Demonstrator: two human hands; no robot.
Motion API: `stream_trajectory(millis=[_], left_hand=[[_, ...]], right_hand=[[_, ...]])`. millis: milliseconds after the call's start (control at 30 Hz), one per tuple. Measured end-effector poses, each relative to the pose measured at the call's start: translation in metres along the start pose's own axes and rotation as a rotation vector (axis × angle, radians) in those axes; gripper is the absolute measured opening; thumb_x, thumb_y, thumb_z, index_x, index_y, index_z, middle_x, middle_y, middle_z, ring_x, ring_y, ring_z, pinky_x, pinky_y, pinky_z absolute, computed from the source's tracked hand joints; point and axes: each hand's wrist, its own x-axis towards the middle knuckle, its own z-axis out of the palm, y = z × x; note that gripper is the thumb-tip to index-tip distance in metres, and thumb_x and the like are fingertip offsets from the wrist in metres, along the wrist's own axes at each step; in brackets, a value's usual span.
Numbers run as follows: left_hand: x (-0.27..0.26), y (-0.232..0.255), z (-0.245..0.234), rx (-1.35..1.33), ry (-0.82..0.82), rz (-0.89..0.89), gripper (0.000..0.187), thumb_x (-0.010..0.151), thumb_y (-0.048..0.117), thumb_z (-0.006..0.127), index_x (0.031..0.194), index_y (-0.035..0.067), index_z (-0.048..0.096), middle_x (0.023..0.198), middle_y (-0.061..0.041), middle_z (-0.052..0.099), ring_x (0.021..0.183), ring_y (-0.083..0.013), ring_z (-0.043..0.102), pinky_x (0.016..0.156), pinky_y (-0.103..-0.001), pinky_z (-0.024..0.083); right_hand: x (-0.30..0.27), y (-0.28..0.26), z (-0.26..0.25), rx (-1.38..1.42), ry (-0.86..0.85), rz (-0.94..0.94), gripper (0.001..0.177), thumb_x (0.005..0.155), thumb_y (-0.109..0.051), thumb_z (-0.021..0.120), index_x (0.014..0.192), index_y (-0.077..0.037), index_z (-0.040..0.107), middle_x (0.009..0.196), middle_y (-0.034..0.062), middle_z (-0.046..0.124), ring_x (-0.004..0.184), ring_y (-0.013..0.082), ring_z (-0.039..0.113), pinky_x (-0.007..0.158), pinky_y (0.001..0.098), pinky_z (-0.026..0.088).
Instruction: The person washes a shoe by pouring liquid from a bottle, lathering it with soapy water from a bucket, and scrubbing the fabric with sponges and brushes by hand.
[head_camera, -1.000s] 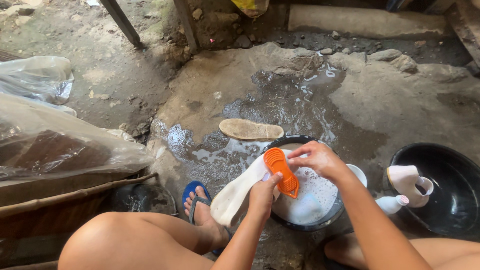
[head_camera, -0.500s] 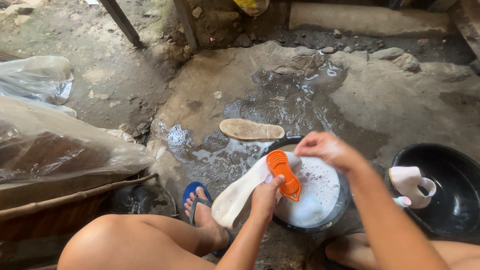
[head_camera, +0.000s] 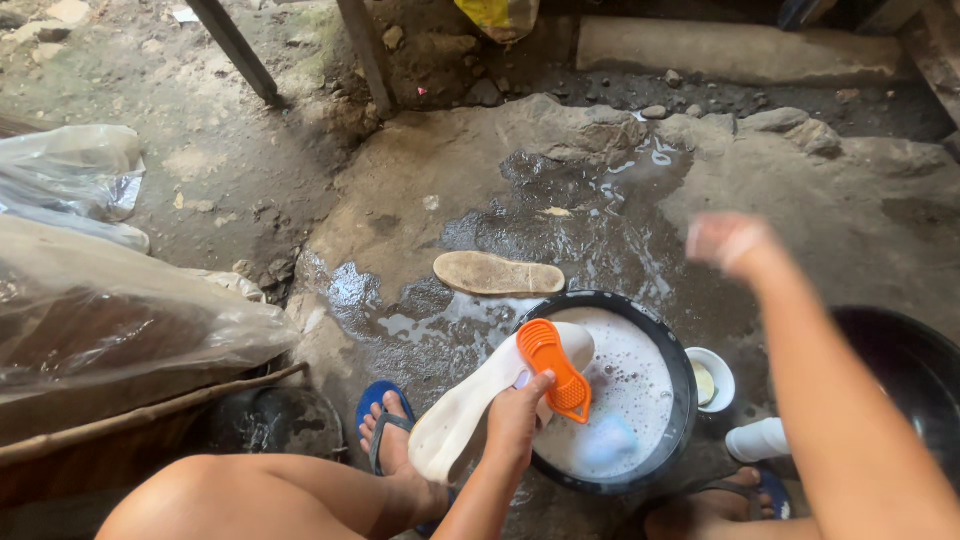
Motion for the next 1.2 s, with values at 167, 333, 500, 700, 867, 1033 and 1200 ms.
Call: stream_trajectory(millis=[167, 333, 500, 700, 867, 1033, 1200], left_hand=[[-0.003, 0.007, 0.002, -0.065, -0.016, 0.042, 0.030, 0.076, 0.034, 0.076, 0.093, 0.009, 0.074, 0.067, 0.002, 0.063, 0.051, -0.0108, 0.050, 0.048, -0.027, 0.038], [0.009, 0.003, -0.004, -0.141, -0.012, 0.015, 0.030, 0.081, 0.028, 0.080, 0.092, 0.001, 0.074, 0.068, 0.001, 0.062, 0.052, -0.0097, 0.050, 0.050, -0.026, 0.037], [0.008, 0.023, -0.012, -0.360, -0.060, 0.019, 0.035, 0.084, 0.019, 0.077, 0.111, -0.003, 0.069, 0.090, -0.006, 0.066, 0.072, -0.0170, 0.061, 0.062, -0.031, 0.049], [-0.003, 0.042, -0.015, -0.567, -0.100, 0.014, 0.051, 0.084, 0.008, 0.070, 0.132, -0.006, 0.056, 0.121, -0.018, 0.069, 0.104, -0.0325, 0.072, 0.087, -0.045, 0.062], [0.000, 0.048, -0.024, -0.596, -0.096, 0.007, 0.052, 0.085, 0.010, 0.069, 0.134, -0.002, 0.055, 0.122, -0.017, 0.069, 0.105, -0.0328, 0.072, 0.088, -0.047, 0.062], [0.000, 0.048, -0.027, -0.607, -0.089, -0.012, 0.054, 0.083, 0.010, 0.068, 0.135, 0.001, 0.054, 0.124, -0.016, 0.068, 0.108, -0.0344, 0.071, 0.089, -0.051, 0.061], [0.002, 0.048, -0.027, -0.611, -0.117, 0.014, 0.056, 0.085, 0.010, 0.070, 0.137, -0.001, 0.053, 0.126, -0.018, 0.067, 0.110, -0.0346, 0.071, 0.090, -0.050, 0.062]], right_hand=[[-0.051, 0.077, 0.070, -0.361, 0.093, 0.192, 0.058, 0.078, -0.045, 0.088, 0.125, -0.014, 0.075, 0.120, 0.0206, 0.072, 0.109, 0.0387, 0.070, 0.097, 0.0442, 0.055], [-0.117, -0.002, 0.098, -0.143, 0.510, -0.151, 0.017, 0.097, -0.023, 0.073, 0.107, -0.010, 0.076, 0.107, 0.0155, 0.070, 0.094, 0.0304, 0.069, 0.089, 0.0425, 0.056], [-0.161, -0.088, 0.110, 0.288, 0.294, 0.003, 0.021, 0.099, -0.027, 0.072, 0.097, -0.006, 0.074, 0.086, 0.0071, 0.071, 0.074, 0.0148, 0.063, 0.070, 0.0290, 0.051], [-0.158, -0.097, 0.114, 0.405, -0.128, 0.238, 0.026, 0.085, -0.021, 0.075, 0.109, -0.011, 0.079, 0.091, 0.0032, 0.074, 0.076, 0.0144, 0.060, 0.068, 0.0298, 0.050], [-0.159, -0.095, 0.115, 0.372, -0.137, 0.077, 0.025, 0.076, -0.019, 0.083, 0.100, -0.011, 0.082, 0.107, 0.0048, 0.068, 0.097, 0.0187, 0.066, 0.087, 0.0332, 0.053], [-0.158, -0.106, 0.119, 0.248, 0.058, -0.045, 0.020, 0.078, -0.024, 0.083, 0.097, -0.017, 0.083, 0.114, 0.0091, 0.068, 0.112, 0.0250, 0.064, 0.101, 0.0400, 0.049], [-0.151, -0.116, 0.112, 0.150, 0.029, -0.124, 0.020, 0.072, -0.023, 0.086, 0.091, -0.020, 0.083, 0.116, 0.0082, 0.066, 0.113, 0.0282, 0.061, 0.098, 0.0422, 0.051]])
